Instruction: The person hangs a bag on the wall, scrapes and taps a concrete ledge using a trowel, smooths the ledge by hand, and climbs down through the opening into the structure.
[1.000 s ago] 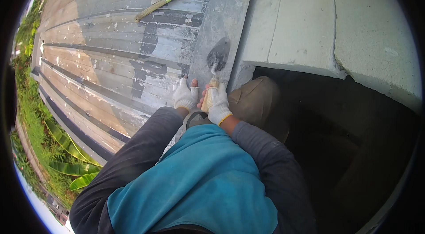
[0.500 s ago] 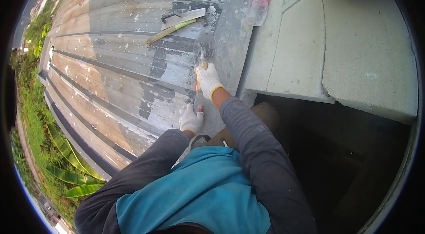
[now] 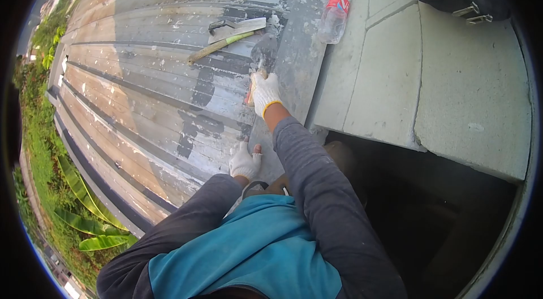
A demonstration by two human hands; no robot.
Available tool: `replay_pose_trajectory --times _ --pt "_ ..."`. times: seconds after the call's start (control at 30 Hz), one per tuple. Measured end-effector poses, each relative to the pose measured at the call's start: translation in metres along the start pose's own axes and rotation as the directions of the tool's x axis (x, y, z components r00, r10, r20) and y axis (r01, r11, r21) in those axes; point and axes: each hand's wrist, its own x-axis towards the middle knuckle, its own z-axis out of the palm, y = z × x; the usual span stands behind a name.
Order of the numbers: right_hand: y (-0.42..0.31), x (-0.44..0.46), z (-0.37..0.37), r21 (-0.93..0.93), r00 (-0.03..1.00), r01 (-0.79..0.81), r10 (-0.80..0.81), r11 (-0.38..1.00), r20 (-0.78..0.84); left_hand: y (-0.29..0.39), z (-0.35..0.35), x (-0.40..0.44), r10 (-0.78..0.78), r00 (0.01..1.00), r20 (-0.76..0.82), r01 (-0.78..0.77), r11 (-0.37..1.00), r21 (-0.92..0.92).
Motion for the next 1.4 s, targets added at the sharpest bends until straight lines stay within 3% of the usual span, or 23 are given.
replay_pose_trajectory --times 0.13,0.2,0.23,0.3,0.33,0.47,0.53,0.57,0.63,0.73,1.07,1.17,1.23,1.33,1.37,1.4 --pt "-0.003 -0.006 0.015 0.075 0.999 -0.009 0.012 0.997 -0.041 -0.006 0.006 0.003 0.033 0.999 -0.022 -0.033 0.999 0.008" --pt "-0.004 -0.011 0.017 -0.167 0.994 0.101 -0.105 0.981 -0.016 -0.007 0.008 0.003 0.026 1.000 -0.017 -0.026 0.999 0.019" --pt "-0.001 0.002 0.011 -0.167 0.995 0.098 -0.102 0.981 -0.016 -0.005 0.006 0.003 0.023 1.000 -0.015 -0.023 1.000 0.020" --pt "-0.004 0.020 -0.003 -0.008 0.996 0.021 -0.021 1.000 -0.088 -0.003 0.004 0.002 0.007 1.000 0.005 -0.007 1.000 0.001" --pt "-0.004 0.022 -0.005 0.050 0.981 0.055 -0.044 0.997 -0.187 -0.003 0.003 0.002 0.009 1.000 0.006 -0.009 1.000 0.000" --pt "-0.006 0.031 -0.020 0.173 0.965 0.030 0.017 0.984 -0.261 -0.003 0.003 0.000 0.020 1.000 0.000 -0.020 1.000 -0.010" --pt "-0.004 0.025 -0.033 0.006 0.993 0.102 -0.101 0.995 -0.052 0.001 0.001 0.001 0.030 1.000 0.001 -0.030 0.999 -0.020" --pt "-0.006 0.027 -0.036 0.008 0.993 0.100 -0.099 0.995 -0.058 0.002 0.000 0.000 0.005 1.000 0.015 -0.005 1.000 -0.012" --pt "-0.008 0.037 -0.043 0.142 0.963 0.119 -0.080 0.983 -0.256 0.000 0.000 -0.001 -0.025 0.999 0.030 0.025 1.000 -0.005" --pt "-0.013 0.037 -0.061 0.020 0.982 0.096 -0.091 0.995 -0.164 -0.001 0.003 0.002 0.023 1.000 -0.015 -0.023 1.000 0.005" --pt "-0.031 0.033 -0.084 -0.050 0.985 0.098 -0.104 0.994 -0.138 -0.005 0.008 0.001 0.017 0.999 -0.031 -0.017 1.000 -0.007" --pt "-0.025 0.043 -0.080 0.034 0.982 0.119 -0.113 0.992 -0.150 -0.001 0.001 0.000 0.008 1.000 -0.017 -0.008 1.000 -0.005" --pt "-0.024 0.035 -0.059 0.250 0.981 0.081 -0.034 0.965 -0.189 0.001 0.001 -0.001 -0.014 1.000 0.014 0.014 1.000 -0.012" --pt "-0.028 0.010 -0.026 0.389 0.969 0.038 0.061 0.920 -0.238 -0.003 0.006 0.002 0.014 1.000 -0.021 -0.014 1.000 -0.008" --pt "-0.026 0.011 -0.026 0.390 0.969 0.035 0.064 0.920 -0.237 -0.005 0.008 0.002 0.036 0.999 -0.033 -0.036 0.999 0.005" --pt "-0.024 0.018 -0.031 0.267 0.981 0.058 -0.006 0.962 -0.191 -0.007 0.009 0.003 0.060 0.997 -0.045 -0.059 0.998 0.018"
